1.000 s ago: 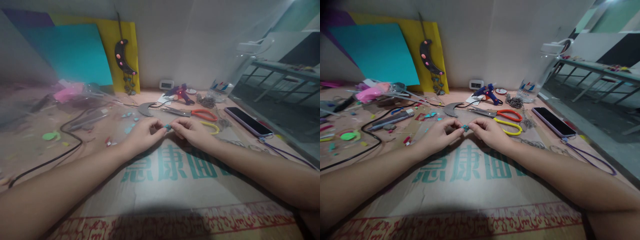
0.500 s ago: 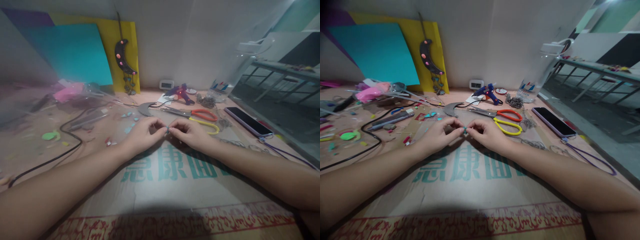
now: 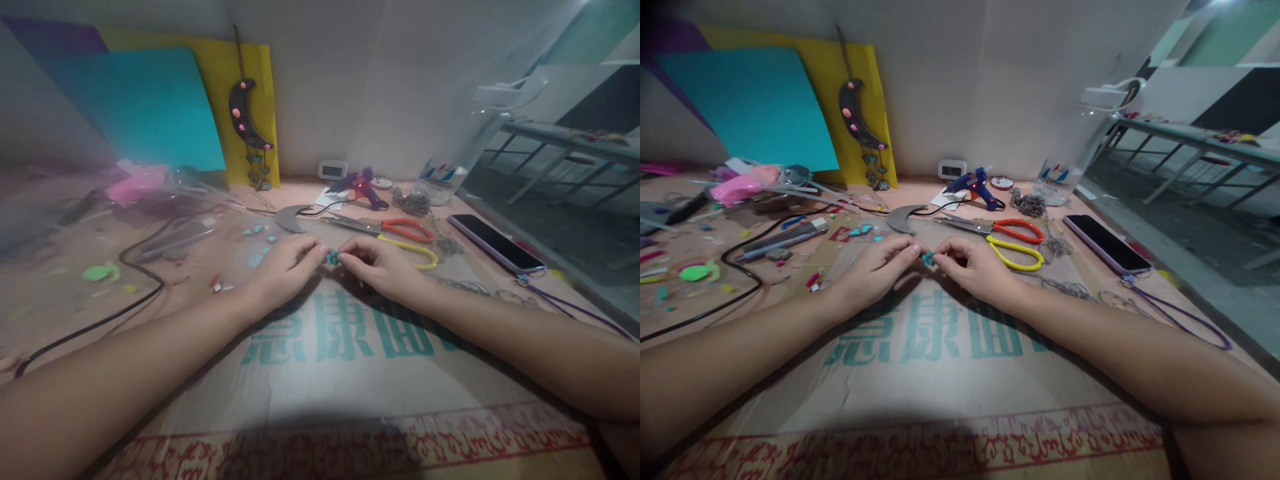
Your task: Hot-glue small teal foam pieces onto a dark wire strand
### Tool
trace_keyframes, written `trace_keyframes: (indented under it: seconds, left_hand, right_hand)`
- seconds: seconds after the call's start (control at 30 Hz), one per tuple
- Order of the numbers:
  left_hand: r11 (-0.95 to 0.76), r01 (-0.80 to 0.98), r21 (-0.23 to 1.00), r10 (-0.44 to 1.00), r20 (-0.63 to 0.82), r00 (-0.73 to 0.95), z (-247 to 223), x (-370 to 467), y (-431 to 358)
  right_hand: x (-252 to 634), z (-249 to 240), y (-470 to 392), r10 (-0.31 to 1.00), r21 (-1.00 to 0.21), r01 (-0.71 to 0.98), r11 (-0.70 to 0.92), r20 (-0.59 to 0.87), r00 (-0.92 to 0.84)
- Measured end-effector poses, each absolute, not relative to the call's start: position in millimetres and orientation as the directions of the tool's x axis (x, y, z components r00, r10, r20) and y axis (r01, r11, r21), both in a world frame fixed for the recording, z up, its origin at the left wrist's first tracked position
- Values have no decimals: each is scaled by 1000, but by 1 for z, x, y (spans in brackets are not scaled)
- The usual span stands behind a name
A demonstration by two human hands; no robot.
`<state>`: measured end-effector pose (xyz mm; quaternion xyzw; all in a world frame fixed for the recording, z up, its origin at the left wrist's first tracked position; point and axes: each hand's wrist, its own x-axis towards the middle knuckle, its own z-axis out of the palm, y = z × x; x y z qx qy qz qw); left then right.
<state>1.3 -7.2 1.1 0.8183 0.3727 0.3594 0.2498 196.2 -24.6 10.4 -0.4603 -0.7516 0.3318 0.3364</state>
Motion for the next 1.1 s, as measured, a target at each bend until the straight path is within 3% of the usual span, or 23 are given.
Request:
trace_keyframes:
  seconds: [0.13,0.27,0.6,1.1]
  left_hand:
    - [-485,387,784,862,354,363,1,3,-5]
    - [-403,418,814,908,299,293,3,3,-4]
    - [-393,456,798,911,272,311,2,3,-4]
    - [-449,481,753,889,322,326,-7,-2,0]
  right_hand:
    - [196,12,-24,924,-842,437,317,171,-341]
    - [196,13,-22,931,-859,416,299,168,-323]
    - [197,9,-18,913,-798,469,380,240,-330]
    - [197,9,-19,922,-800,483,355,214,-324]
